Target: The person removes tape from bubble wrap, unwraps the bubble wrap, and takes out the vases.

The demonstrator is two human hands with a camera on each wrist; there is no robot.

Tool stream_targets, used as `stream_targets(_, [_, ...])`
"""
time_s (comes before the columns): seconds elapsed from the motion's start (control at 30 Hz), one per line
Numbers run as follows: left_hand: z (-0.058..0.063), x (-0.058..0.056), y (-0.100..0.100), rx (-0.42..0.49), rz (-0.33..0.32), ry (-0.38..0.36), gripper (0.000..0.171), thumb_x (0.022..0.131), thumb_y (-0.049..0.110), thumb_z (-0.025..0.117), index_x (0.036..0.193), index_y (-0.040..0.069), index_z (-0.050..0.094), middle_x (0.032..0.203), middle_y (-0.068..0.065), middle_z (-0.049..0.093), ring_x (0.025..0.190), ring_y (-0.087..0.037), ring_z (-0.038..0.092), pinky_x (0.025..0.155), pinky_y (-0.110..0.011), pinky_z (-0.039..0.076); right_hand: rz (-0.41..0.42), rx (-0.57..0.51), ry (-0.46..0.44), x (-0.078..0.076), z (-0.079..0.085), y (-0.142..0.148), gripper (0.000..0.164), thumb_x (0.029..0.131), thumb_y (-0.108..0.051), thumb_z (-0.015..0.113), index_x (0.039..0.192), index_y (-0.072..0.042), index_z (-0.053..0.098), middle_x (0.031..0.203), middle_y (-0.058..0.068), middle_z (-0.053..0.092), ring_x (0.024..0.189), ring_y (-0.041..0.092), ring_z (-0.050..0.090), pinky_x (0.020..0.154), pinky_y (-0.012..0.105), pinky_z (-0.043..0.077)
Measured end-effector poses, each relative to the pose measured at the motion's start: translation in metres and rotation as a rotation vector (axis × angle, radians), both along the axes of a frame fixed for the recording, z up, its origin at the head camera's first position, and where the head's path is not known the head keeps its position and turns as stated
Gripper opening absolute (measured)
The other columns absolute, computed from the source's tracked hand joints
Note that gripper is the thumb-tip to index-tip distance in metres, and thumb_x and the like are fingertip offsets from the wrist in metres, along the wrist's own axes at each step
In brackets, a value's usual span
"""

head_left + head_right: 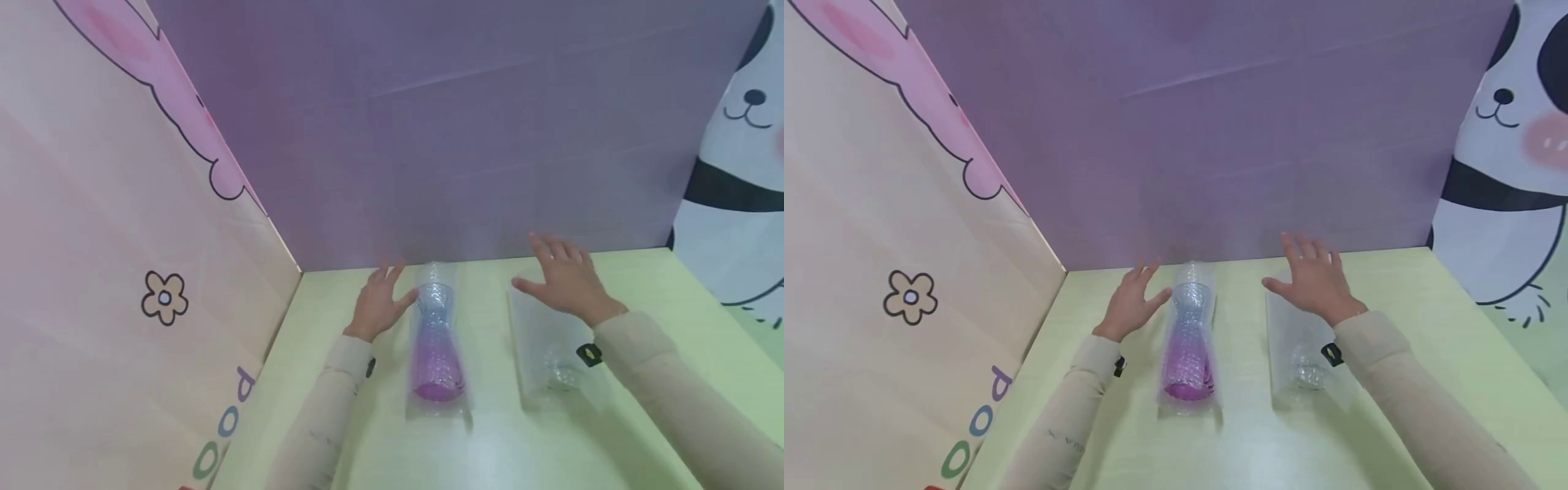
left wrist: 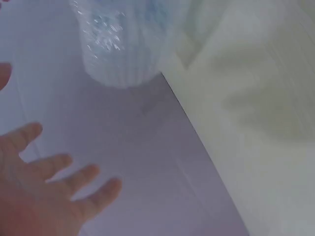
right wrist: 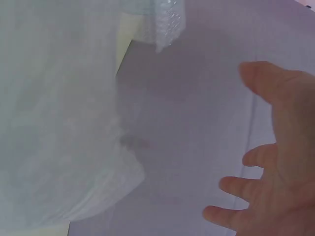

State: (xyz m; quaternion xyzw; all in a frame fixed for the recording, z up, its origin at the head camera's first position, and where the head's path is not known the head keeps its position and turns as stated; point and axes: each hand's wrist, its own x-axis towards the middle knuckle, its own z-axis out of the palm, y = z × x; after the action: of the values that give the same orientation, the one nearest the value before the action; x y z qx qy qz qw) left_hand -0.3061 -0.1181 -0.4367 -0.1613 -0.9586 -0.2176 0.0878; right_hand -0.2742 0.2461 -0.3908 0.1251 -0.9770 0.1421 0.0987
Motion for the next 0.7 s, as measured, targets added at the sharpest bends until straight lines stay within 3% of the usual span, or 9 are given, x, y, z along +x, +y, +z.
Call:
stream_targets(0.2, [-0.008, 0.009, 0.008, 0.126, -0.119, -0.123, 0.053, 0.101, 0.047, 0.058, 0.147, 0.019, 0.055, 0.154, -0.006, 0.053, 0.146, -0.030, 0.046, 0.123, -0.052, 0.036, 0.057, -0.064, -0.078, 0.005, 0.001, -0.016, 0.089, 0.098, -0.047, 0.063, 0.160, 0.002, 0.022, 0.162, 0.032, 0.023, 0.146, 0.058, 0.023, 0.116, 0.076, 0.022])
stream_targets(0.33, [-0.015, 0.016, 0.012, 0.183, -0.168, -0.167, 0.043, 0.100, 0.039, 0.060, 0.136, 0.016, 0.064, 0.143, -0.007, 0.061, 0.137, -0.030, 0.053, 0.119, -0.052, 0.041, 0.090, -0.132, -0.136, 0.007, -0.003, -0.026, 0.085, 0.099, -0.041, 0.065, 0.159, 0.002, 0.023, 0.162, 0.031, 0.022, 0.146, 0.057, 0.025, 0.115, 0.074, 0.030])
stream_targets(0.47, [-0.021, 0.021, 0.014, 0.198, -0.197, -0.206, 0.044, 0.099, 0.040, 0.063, 0.136, 0.017, 0.064, 0.143, -0.011, 0.057, 0.137, -0.033, 0.050, 0.116, -0.054, 0.043, 0.118, -0.176, -0.160, 0.012, -0.007, -0.037, 0.082, 0.099, -0.039, 0.065, 0.158, 0.002, 0.026, 0.161, 0.031, 0.025, 0.144, 0.056, 0.030, 0.111, 0.074, 0.035])
stream_targets(0.7, [-0.026, 0.028, 0.015, 0.203, -0.184, -0.260, 0.056, 0.093, 0.048, 0.070, 0.143, 0.025, 0.058, 0.161, -0.019, 0.032, 0.148, -0.044, 0.032, 0.111, -0.065, 0.044, 0.133, -0.216, -0.191, 0.023, -0.009, -0.057, 0.082, 0.099, -0.041, 0.065, 0.159, -0.001, 0.026, 0.159, 0.031, 0.032, 0.142, 0.056, 0.034, 0.112, 0.074, 0.035])
